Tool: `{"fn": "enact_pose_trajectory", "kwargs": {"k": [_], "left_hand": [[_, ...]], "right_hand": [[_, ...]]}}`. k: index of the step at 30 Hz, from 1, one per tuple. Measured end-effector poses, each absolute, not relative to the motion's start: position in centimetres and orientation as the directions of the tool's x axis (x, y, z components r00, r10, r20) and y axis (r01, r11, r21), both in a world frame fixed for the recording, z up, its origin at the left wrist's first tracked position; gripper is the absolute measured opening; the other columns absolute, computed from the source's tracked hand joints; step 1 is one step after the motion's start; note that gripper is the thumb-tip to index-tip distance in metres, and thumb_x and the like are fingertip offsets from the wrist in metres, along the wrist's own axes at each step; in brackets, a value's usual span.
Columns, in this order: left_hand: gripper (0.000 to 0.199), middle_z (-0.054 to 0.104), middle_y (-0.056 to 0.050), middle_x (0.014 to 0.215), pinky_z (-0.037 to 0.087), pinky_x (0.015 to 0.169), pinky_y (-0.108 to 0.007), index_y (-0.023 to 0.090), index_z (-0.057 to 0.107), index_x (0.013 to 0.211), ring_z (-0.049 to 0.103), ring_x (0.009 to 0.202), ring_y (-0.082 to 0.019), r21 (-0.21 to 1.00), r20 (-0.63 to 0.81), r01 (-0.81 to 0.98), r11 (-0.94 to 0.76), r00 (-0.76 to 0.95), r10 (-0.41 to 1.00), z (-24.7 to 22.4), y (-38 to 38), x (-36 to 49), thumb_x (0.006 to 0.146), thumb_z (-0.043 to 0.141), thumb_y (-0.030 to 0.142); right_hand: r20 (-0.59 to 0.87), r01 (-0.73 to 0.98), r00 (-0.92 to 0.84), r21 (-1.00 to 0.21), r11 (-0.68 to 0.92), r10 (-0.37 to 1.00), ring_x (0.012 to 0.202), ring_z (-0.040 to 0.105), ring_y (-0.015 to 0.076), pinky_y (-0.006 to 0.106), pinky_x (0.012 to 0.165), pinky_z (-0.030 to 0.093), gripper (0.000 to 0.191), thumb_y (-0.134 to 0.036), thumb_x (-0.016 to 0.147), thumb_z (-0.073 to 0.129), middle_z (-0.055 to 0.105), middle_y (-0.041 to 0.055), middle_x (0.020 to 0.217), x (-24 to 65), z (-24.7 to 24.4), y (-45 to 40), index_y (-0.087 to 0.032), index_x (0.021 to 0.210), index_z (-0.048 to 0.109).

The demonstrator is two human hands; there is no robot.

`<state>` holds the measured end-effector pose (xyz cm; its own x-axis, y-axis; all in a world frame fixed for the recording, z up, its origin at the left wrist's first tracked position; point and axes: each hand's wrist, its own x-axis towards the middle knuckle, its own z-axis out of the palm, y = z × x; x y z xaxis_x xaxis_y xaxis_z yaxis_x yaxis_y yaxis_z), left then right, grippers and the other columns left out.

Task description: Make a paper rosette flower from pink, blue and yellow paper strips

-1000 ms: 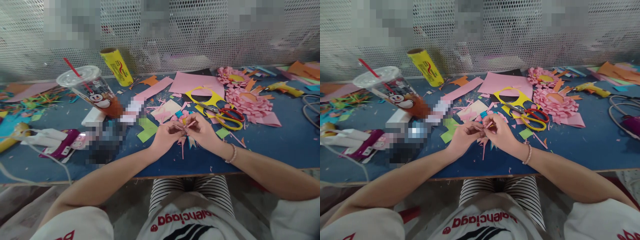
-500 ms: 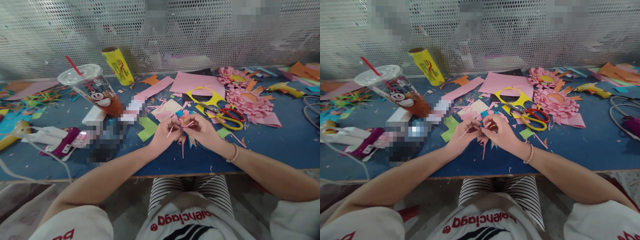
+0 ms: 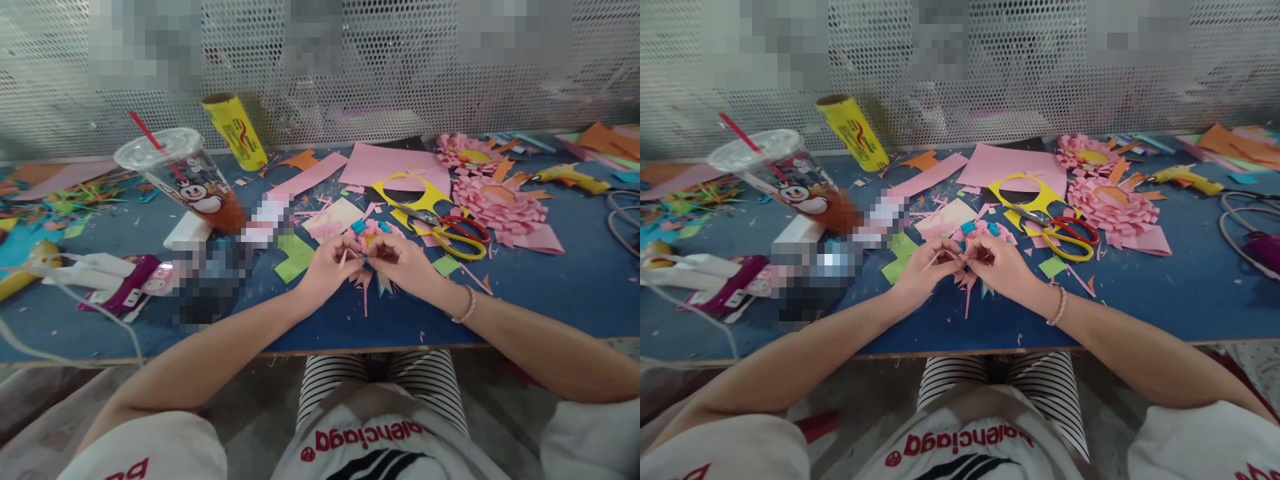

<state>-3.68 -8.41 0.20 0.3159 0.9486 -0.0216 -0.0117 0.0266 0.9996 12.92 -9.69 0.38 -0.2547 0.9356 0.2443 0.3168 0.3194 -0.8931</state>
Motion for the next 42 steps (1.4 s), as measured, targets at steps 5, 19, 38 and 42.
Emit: {"fn": "enact_pose_trajectory", "kwargs": {"k": [5, 19, 38, 42], "left_hand": [[0.02, 0.056, 0.005, 0.06, 0.043, 0.057, -0.023, 0.015, 0.053, 0.079, 0.055, 0.055, -0.01, 0.998, -0.023, 0.061, -0.001, 0.383, 0.924, 0.2, -8.2, -3.8, 0.062, 0.063, 0.013], [0.018, 0.057, 0.001, 0.071, 0.045, 0.063, -0.025, 0.014, 0.053, 0.082, 0.056, 0.065, -0.011, 0.973, -0.055, 0.213, -0.094, 0.602, 0.797, 0.7, -9.0, -3.8, 0.065, 0.06, 0.014], [0.016, 0.06, 0.001, 0.065, 0.043, 0.057, -0.021, 0.014, 0.061, 0.076, 0.055, 0.058, -0.009, 0.954, -0.002, 0.255, -0.155, 0.525, 0.851, 1.2, -7.8, -4.3, 0.081, 0.058, 0.029], [0.019, 0.061, 0.0, 0.062, 0.042, 0.056, -0.021, 0.014, 0.062, 0.072, 0.054, 0.056, -0.009, 0.948, -0.006, 0.274, -0.159, 0.517, 0.856, 1.2, -7.9, -4.3, 0.081, 0.057, 0.03]], "right_hand": [[0.378, 0.348, -0.275, -0.818, 0.458, 0.884, 0.091, 0.058, 0.0166, 0.03, 0.071, 0.054, 0.026, -0.02, 0.076, 0.061, 0.058, 0.006, 0.101, 13.5, 0.3, -9.6, -0.02, 0.1, 0.054], [0.437, 0.317, -0.242, -0.808, 0.496, 0.866, 0.077, 0.06, 0.0144, 0.03, 0.07, 0.051, 0.005, -0.023, 0.079, 0.062, 0.065, 0.0028, 0.082, 13.6, 0.8, -9.7, -0.02, 0.078, 0.066], [0.325, 0.32, -0.196, -0.871, 0.373, 0.925, 0.075, 0.067, 0.0153, 0.03, 0.071, 0.057, 0.012, -0.025, 0.076, 0.064, 0.071, 0.0033, 0.086, 14.1, -0.2, -9.0, -0.019, 0.084, 0.07], [0.383, 0.392, -0.227, -0.806, 0.444, 0.896, 0.075, 0.068, 0.0149, 0.03, 0.071, 0.058, 0.011, -0.021, 0.078, 0.062, 0.072, 0.0017, 0.085, 14.0, 0.0, -9.1, -0.021, 0.083, 0.071]]}}
